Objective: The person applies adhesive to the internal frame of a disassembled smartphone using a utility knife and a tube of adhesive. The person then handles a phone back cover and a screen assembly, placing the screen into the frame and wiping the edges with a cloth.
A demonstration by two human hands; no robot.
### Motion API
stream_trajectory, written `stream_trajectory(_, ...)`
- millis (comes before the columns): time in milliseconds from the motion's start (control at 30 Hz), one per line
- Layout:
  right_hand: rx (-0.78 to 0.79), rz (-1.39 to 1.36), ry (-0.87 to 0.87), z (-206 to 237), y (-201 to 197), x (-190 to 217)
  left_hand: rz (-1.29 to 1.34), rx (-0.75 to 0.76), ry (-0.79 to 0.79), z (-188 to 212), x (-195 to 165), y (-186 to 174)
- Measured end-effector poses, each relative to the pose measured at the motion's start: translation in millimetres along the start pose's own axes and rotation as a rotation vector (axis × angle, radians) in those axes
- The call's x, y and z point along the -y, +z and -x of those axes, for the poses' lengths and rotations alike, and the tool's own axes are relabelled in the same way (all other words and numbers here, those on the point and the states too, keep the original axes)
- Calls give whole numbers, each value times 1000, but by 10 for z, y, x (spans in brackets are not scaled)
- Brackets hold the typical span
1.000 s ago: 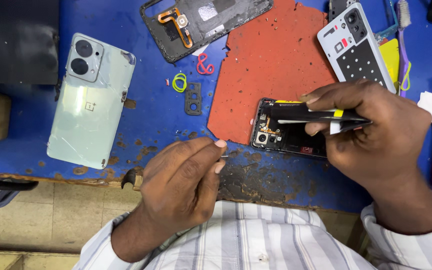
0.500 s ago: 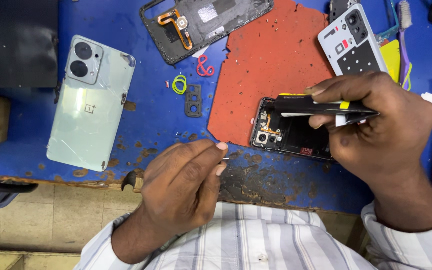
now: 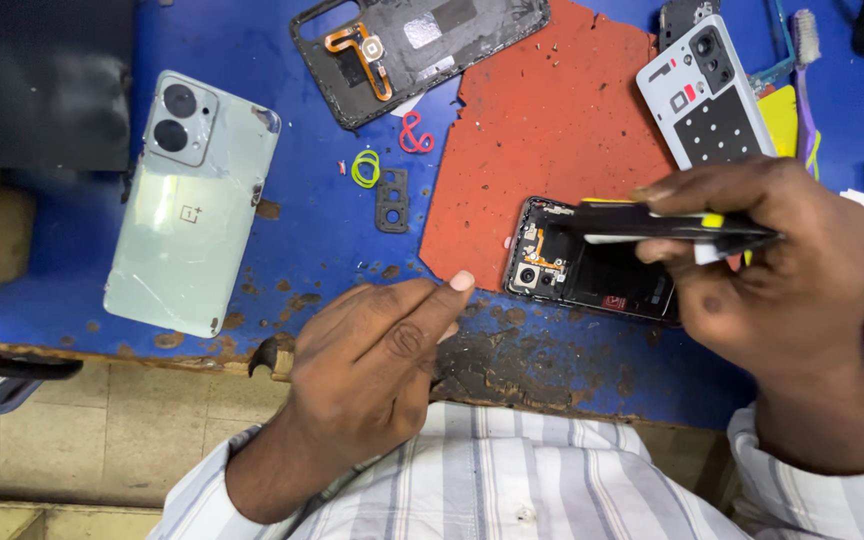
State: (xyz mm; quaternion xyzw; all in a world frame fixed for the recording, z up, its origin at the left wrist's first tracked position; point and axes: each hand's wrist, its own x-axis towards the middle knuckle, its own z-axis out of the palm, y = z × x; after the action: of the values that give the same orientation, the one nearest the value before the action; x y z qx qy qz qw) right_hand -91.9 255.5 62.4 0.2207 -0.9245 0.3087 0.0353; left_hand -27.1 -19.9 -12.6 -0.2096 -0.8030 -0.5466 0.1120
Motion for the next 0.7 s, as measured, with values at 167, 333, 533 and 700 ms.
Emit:
stream_trajectory(167,-137,-546,223,461,-143,-6,20,-33,1,-4,-150,84)
stream_trajectory(333,-248,-951,230,677,-281,-184,371,-139,-178,-125,-278,179)
stream_trajectory(533,-258,-1632,509,1058,-16,-172,701,-43,-221,-278,-450,448)
stream_trajectory(700,-256,-1768,554,1131,219,-173,868,-4,-200,-335,-584,577)
